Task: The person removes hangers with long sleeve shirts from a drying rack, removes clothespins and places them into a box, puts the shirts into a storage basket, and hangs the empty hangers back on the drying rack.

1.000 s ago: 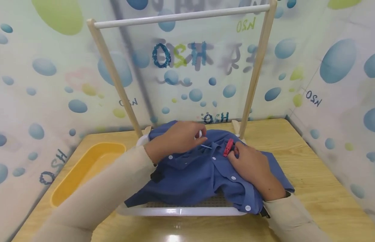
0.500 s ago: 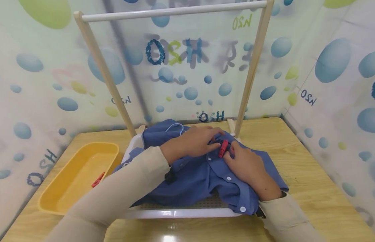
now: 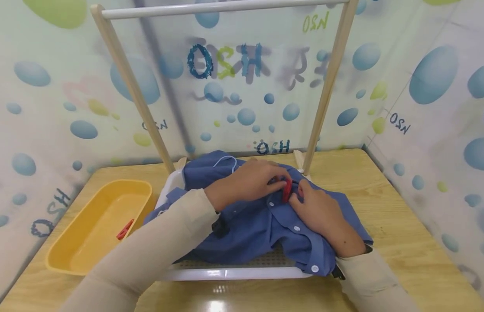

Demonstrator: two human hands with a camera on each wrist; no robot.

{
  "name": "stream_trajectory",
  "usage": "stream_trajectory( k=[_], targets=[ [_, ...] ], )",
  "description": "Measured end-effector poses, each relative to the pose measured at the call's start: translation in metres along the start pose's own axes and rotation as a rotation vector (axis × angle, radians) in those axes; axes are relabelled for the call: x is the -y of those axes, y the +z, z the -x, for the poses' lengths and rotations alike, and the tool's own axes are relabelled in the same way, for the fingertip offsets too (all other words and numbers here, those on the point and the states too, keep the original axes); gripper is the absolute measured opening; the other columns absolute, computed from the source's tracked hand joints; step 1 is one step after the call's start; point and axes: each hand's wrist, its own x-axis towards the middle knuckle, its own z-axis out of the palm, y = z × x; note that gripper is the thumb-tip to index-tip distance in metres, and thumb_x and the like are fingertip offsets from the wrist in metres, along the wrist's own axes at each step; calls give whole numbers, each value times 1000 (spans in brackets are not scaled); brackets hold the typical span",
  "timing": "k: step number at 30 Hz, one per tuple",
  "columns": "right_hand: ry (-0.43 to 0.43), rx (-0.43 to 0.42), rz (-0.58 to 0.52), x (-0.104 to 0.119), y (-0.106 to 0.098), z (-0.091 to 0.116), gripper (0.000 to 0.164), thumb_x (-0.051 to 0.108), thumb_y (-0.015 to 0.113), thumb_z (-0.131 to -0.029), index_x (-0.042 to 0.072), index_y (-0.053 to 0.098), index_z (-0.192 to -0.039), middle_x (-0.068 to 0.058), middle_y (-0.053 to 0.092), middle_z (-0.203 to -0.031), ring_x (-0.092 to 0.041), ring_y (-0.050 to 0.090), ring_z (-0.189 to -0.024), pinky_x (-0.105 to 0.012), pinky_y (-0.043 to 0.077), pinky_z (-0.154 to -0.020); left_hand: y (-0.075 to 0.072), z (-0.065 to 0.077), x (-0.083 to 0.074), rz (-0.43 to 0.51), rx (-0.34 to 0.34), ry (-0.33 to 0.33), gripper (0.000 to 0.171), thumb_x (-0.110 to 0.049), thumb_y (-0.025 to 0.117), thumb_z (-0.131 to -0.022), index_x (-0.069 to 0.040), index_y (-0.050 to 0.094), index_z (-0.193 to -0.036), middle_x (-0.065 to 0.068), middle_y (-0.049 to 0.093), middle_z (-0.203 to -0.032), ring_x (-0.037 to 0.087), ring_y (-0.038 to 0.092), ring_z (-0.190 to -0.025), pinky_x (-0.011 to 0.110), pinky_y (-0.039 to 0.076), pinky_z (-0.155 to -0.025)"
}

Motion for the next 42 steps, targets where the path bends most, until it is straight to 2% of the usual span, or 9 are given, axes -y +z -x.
stream_trajectory(
  k=[5,9,13,18,24,30,42],
  targets=[
    [-6,-10,-1,0,-2,-1,22,29,48,-100,11,43,-90,0,39,-66,-17,42,-54,-30,28,-51,-3,0,0,1,-22,-9,18,-36,57,-102,-25,70,-109,-9,63,-99,5,57,-85,29,47,-79],
    [-10,-15,3,-1,-2,-2,22,29,48,-100,10,44,-90,0,39,-65,-17,42,-54,-30,28,-50,-3,-1,1,56,17,-2,16,-33,58,-102,-22,67,-107,-8,63,-101,6,58,-83,23,48,-77],
    [-9,-5,6,-1,-4,-2,22,29,48,-99,10,44,-91,-1,39,-66,-17,43,-54,-30,29,-51,-4,-1,0,105,45,6,14,-32,58,-102,-20,65,-105,-8,63,-96,6,58,-80,21,47,-75],
    [-5,-4,5,1,-7,-3,21,28,46,-99,9,42,-91,-2,38,-67,-18,42,-54,-30,29,-51,-6,-2,0,131,45,12,12,-32,58,-102,-22,63,-102,-11,63,-90,5,58,-77,21,47,-72],
    [-5,6,-13,1,-6,-3,19,26,45,-99,10,41,-91,-1,37,-67,-18,41,-53,-30,29,-51,-7,0,0,131,65,5,12,-32,57,-102,-22,64,-102,-12,63,-93,4,59,-81,21,48,-76],
    [3,15,-25,-2,-2,-3,19,26,46,-99,10,41,-90,-1,38,-66,-18,42,-54,-29,29,-51,-5,1,-1,180,57,-1,10,-29,61,-100,-22,64,-106,-10,63,-100,5,59,-88,20,48,-82],
    [2,20,-49,-3,0,-1,20,27,46,-100,9,42,-91,-1,38,-66,-17,43,-54,-29,30,-50,-6,0,-3,219,31,-23,6,-25,64,-98,-21,68,-101,-11,64,-97,3,58,-88,19,47,-82]
  ],
)
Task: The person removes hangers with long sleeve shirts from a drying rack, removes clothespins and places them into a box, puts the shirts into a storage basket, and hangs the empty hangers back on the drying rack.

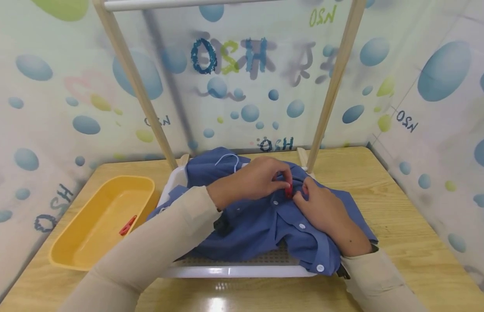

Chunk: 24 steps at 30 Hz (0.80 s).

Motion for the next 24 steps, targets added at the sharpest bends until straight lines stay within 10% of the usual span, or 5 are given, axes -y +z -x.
stream_trajectory(
  k=[24],
  targets=[
    [-5,-15,25,0,1,0,23,30,44,-102,10,42,-90,-1,39,-66,-17,44,-54,-30,30,-50,-4,2,-2,32,-27,-14,5,-19,65,-98,-20,67,-94,-10,66,-94,5,59,-86,18,48,-80]
  ],
)
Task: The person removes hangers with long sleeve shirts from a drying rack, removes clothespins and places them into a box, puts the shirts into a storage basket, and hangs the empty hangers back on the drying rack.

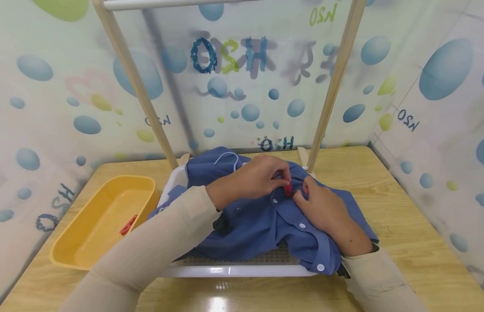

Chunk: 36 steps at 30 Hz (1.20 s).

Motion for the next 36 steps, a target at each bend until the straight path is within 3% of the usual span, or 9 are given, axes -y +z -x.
stream_trajectory(
  k=[9,17,21,26,36],
  targets=[
    [0,5,-11,3,1,2,21,28,44,-101,10,42,-91,0,38,-66,-17,42,-54,-30,29,-50,-6,6,-1,28,-49,-9,3,-19,65,-98,-19,67,-97,-7,66,-97,5,59,-85,18,47,-76],
    [-13,4,20,7,-5,0,22,30,45,-99,11,40,-90,-1,36,-66,-18,43,-54,-31,28,-51,-48,24,-8,13,-154,-15,4,-21,66,-96,-17,68,-97,-7,70,-97,6,62,-86,19,49,-76],
    [11,29,44,4,-5,1,23,31,43,-100,11,40,-90,-2,37,-67,-19,44,-56,-31,29,-52,-63,42,-6,-6,-162,-63,5,-22,65,-97,-17,68,-97,-6,69,-96,8,61,-86,21,50,-77],
    [11,32,45,2,-3,2,23,31,42,-101,10,40,-90,-2,36,-67,-19,45,-58,-31,29,-53,-81,73,8,-9,-229,-110,7,-22,65,-98,-18,69,-94,-6,68,-92,13,56,-74,27,47,-68],
    [-6,45,45,5,-4,3,24,31,42,-101,9,41,-90,-2,36,-67,-19,45,-58,-31,30,-53,-106,135,44,-117,-329,-318,12,-27,70,-95,-17,68,-101,-1,64,-92,19,55,-75,30,47,-67]
  ],
)
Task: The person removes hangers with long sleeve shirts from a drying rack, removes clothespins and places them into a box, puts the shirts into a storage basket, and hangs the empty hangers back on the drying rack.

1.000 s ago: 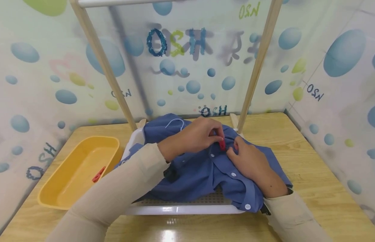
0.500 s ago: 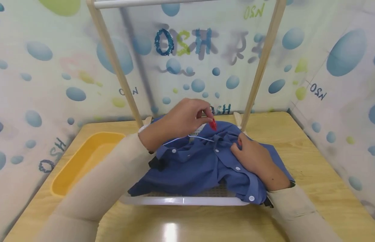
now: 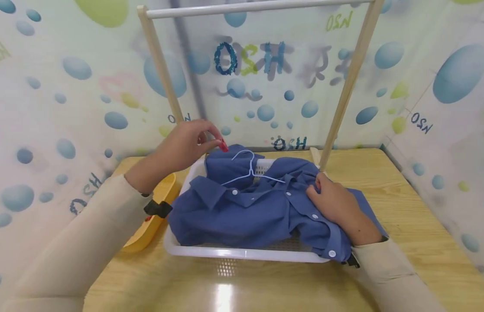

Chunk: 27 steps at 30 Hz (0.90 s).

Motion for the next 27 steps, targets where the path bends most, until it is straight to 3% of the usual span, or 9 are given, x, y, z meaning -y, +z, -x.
stream_trajectory(
  k=[6,11,16,22,27],
  targets=[
    [-13,7,-1,-1,0,0,30,36,42,-103,9,41,-90,-1,36,-67,-19,45,-57,-31,30,-53,-7,23,35,-51,1,-85,14,-28,71,-94,-16,68,-100,2,69,-94,21,55,-69,33,48,-63],
    [-13,2,-9,0,-2,0,44,51,44,-103,8,42,-91,-1,36,-66,-19,46,-57,-31,32,-54,-9,42,66,-98,44,-134,18,-28,69,-95,-13,68,-104,7,72,-103,23,61,-75,36,53,-70],
    [-10,5,-2,0,-2,-1,48,55,45,-102,8,43,-92,-1,37,-67,-19,46,-58,-30,32,-55,-8,62,98,-123,98,-204,20,-27,68,-96,-10,68,-105,10,73,-105,25,63,-81,40,56,-76],
    [-12,5,1,-1,1,-3,49,55,45,-101,8,42,-92,-1,36,-67,-19,47,-59,-30,32,-55,-9,87,134,-177,196,-289,24,-27,69,-95,-7,66,-108,12,73,-103,28,67,-91,44,56,-81],
    [-7,-3,3,-2,0,-1,47,54,46,-101,8,42,-93,-1,36,-68,-19,46,-59,-30,32,-56,-6,103,158,-203,339,-380,27,-27,70,-93,-5,64,-107,10,70,-95,25,61,-82,37,54,-73]
  ],
)
